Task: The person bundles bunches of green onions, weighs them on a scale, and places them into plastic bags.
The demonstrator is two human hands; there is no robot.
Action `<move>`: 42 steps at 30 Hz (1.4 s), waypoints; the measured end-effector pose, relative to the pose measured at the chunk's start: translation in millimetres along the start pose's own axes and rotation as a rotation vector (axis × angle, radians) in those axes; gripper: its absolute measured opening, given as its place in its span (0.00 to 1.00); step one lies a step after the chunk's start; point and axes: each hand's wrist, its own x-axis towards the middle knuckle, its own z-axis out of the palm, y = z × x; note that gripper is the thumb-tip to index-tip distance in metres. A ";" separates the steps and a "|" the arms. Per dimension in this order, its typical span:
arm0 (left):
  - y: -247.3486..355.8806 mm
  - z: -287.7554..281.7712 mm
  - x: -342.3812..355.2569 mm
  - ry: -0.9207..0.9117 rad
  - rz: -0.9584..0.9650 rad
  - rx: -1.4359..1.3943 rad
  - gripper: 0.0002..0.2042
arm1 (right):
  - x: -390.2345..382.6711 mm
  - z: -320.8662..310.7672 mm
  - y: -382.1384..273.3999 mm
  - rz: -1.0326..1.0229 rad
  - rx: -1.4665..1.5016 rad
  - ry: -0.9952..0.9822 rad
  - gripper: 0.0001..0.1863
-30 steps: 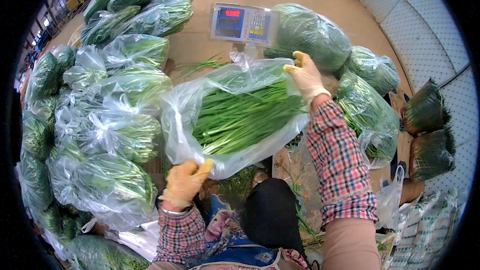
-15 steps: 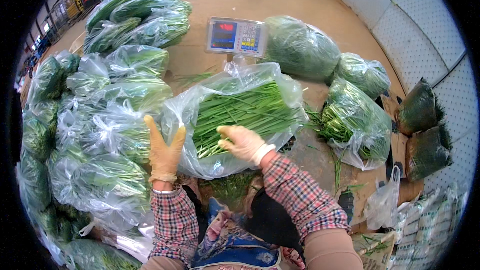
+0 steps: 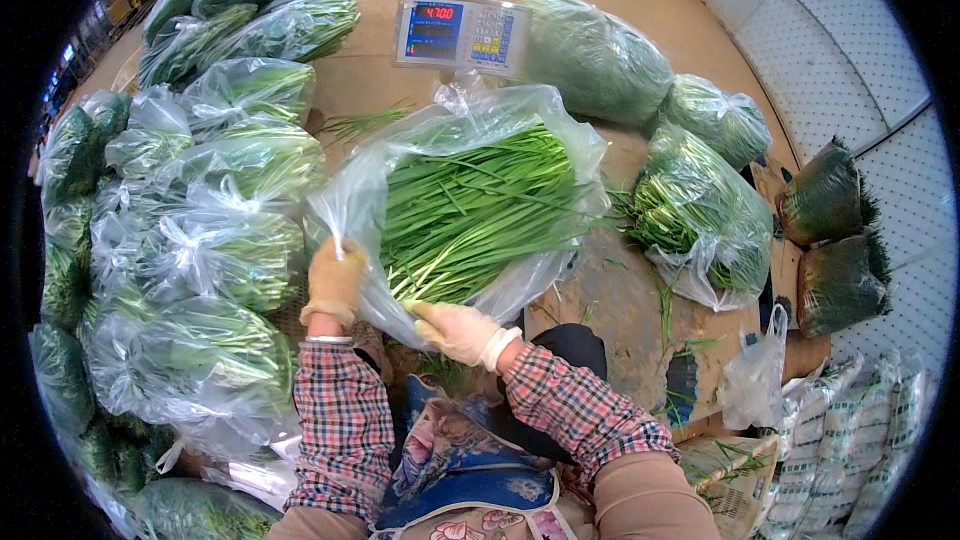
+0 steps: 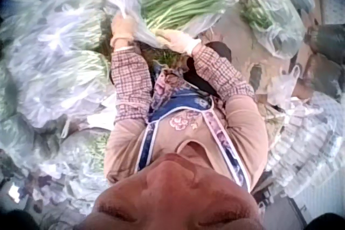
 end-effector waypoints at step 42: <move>37.8 -45.0 -24.4 0.302 -0.023 -1.588 0.20 | -19.6 -113.8 44.8 -0.054 -0.957 0.006 0.34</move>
